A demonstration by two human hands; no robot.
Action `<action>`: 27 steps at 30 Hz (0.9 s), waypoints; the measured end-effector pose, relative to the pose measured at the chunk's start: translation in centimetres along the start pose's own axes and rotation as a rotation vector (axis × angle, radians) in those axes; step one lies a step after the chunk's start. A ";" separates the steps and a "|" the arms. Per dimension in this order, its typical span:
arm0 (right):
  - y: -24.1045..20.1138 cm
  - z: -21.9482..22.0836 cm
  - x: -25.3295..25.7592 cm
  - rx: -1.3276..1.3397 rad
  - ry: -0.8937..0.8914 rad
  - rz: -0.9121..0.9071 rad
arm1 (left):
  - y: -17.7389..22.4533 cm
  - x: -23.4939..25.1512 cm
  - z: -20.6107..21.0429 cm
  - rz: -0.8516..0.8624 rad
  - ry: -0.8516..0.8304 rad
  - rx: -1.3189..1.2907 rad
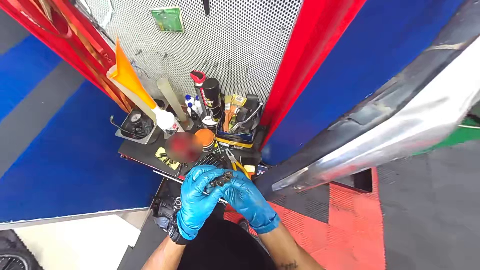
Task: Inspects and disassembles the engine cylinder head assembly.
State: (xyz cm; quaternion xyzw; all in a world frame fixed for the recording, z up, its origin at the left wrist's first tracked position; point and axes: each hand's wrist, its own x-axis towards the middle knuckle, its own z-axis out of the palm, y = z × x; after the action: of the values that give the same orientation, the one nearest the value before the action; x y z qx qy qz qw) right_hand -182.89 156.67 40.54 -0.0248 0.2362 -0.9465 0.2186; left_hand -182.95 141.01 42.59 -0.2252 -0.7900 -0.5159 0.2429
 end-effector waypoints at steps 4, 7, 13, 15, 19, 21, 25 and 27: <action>-0.2 -1.7 -1.1 -0.118 -0.045 0.096 | 0.6 -1.3 -1.2 -0.158 -0.188 -0.090; 0.1 -2.8 -2.6 -0.238 0.000 0.185 | 0.8 -2.8 -1.8 -0.257 -0.309 -0.169; 1.0 -4.4 -4.7 -0.305 0.062 0.292 | 0.5 -6.4 -1.0 -0.389 -0.309 -0.344; 1.2 -4.5 -5.2 -0.298 0.081 0.316 | 0.5 -7.3 -0.5 -0.422 -0.276 -0.390; 1.3 -4.7 -6.0 -0.327 0.139 0.364 | 0.8 -8.8 0.0 -0.467 -0.275 -0.450; 1.8 -5.0 -6.2 -0.328 0.126 0.397 | 0.9 -9.8 -0.3 -0.494 -0.268 -0.479; 3.1 -6.0 -7.1 -0.333 0.112 0.452 | 1.2 -12.2 0.0 -0.606 -0.196 -0.523; 3.7 -6.7 -7.4 -0.328 0.118 0.486 | 1.3 -13.2 0.5 -0.663 -0.161 -0.529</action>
State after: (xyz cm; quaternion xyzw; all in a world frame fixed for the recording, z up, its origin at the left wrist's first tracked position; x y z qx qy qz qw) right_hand -175.73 159.82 33.30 0.0523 0.3975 -0.8154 0.4176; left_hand -171.97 140.53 35.20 -0.0533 -0.6765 -0.7317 -0.0643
